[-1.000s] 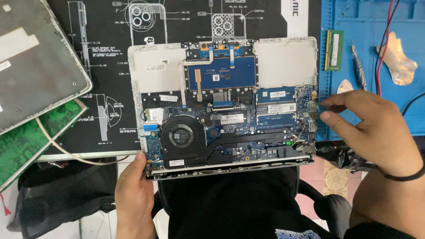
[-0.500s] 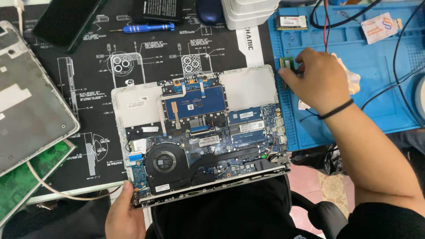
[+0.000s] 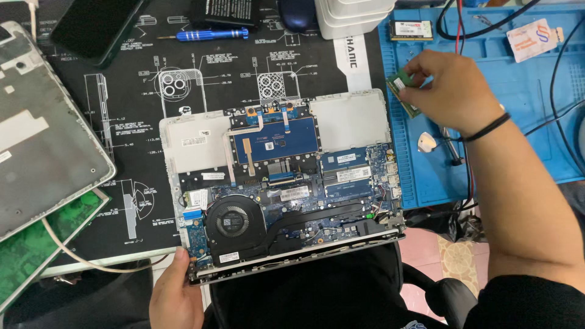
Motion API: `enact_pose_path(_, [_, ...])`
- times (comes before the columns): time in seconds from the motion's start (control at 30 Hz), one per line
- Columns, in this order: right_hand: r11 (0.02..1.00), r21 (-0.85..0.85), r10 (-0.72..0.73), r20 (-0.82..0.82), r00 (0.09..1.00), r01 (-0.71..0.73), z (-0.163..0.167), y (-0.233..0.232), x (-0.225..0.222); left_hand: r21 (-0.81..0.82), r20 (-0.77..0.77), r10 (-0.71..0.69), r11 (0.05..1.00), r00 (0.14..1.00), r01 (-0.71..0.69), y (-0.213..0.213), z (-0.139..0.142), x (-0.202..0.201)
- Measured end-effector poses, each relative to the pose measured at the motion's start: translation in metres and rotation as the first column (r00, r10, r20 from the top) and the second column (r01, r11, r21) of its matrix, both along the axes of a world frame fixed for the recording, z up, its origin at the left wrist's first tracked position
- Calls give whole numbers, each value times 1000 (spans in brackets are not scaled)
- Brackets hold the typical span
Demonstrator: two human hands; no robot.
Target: The person works on a disassembled laptop motherboard, pressing and adjusting internal components and ribbon cables with both hands. The person repeatedly touches the fan area and cable connectors, then manipulates a small white connector near the fan.
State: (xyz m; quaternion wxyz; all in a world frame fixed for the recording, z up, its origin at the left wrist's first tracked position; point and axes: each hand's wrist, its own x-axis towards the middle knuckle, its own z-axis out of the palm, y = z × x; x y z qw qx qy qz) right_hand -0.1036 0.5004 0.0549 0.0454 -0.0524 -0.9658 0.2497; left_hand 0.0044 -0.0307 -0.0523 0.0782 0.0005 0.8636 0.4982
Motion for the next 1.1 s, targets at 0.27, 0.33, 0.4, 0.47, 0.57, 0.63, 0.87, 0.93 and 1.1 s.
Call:
enact_pose_path(0.27, [975,150,183,-140,973,-162,17,55,-52,555,628,304,471,717,-686,7,-3,-3])
enact_pose_path(0.33, [972,164,189,-114,975,-169,15,61,-65,560,587,292,527,755,-639,4,-10,1])
enact_pose_path(0.4, [989,95,113,-32,993,-109,12,61,-80,591,482,260,609,837,-529,1,-16,4])
enact_pose_path(0.47, [975,174,149,-73,986,-135,11,58,-85,240,-59,90,968,994,-74,-4,-16,9])
enact_pose_path(0.57, [940,289,256,-238,937,-184,2,50,-85,-199,-267,-135,976,954,83,-9,-9,13])
enact_pose_path(0.63, [905,379,330,-336,882,-194,0,47,-84,-257,-263,-158,962,952,88,-7,-2,11])
enact_pose_path(0.87, [840,517,409,-402,819,-165,14,33,-60,529,619,284,538,732,-657,21,18,0])
enact_pose_path(0.93, [849,495,401,-381,833,-182,27,23,-38,559,588,277,541,760,-629,21,22,-1])
enact_pose_path(1.1, [938,284,233,-88,968,-200,51,-11,45,677,500,174,532,848,-508,16,23,2])
